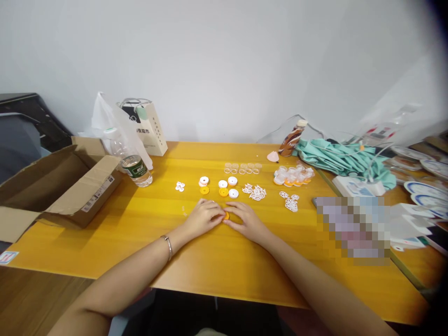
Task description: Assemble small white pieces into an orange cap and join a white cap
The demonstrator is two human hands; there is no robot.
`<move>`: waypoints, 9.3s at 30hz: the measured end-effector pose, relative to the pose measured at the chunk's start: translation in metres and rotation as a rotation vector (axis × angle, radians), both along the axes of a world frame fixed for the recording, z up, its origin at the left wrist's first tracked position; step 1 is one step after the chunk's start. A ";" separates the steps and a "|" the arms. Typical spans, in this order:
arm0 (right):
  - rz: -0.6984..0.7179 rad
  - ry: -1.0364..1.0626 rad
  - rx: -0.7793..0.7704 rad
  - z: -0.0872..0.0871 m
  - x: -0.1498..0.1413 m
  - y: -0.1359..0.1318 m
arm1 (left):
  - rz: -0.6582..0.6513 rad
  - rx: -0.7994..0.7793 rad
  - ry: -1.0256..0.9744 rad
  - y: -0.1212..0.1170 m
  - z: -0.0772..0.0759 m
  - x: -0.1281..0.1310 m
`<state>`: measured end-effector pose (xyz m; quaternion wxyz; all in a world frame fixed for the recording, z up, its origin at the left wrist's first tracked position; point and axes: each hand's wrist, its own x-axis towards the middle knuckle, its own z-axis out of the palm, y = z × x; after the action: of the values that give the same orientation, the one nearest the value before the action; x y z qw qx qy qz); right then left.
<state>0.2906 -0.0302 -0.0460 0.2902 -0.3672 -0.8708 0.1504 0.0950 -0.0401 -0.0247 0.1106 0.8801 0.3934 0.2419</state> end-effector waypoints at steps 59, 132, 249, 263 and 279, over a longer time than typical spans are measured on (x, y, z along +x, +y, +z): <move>0.036 0.070 0.150 -0.009 0.003 -0.003 | -0.092 0.113 -0.007 -0.003 -0.010 -0.011; 0.027 0.113 0.013 0.002 0.001 -0.006 | 0.067 -0.114 -0.098 0.017 0.007 -0.048; 0.055 0.226 -0.087 0.003 0.003 -0.011 | -0.043 0.037 0.147 -0.010 0.004 -0.016; 0.014 0.075 0.096 -0.002 -0.001 -0.011 | -0.056 0.092 0.218 -0.012 0.009 -0.014; 0.019 0.634 -0.507 0.000 -0.009 -0.014 | 0.023 0.056 -0.015 -0.013 0.008 -0.009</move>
<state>0.2817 -0.0447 -0.0465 0.4434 -0.3544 -0.6768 0.4687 0.0859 -0.0533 -0.0162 0.0859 0.8764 0.3957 0.2607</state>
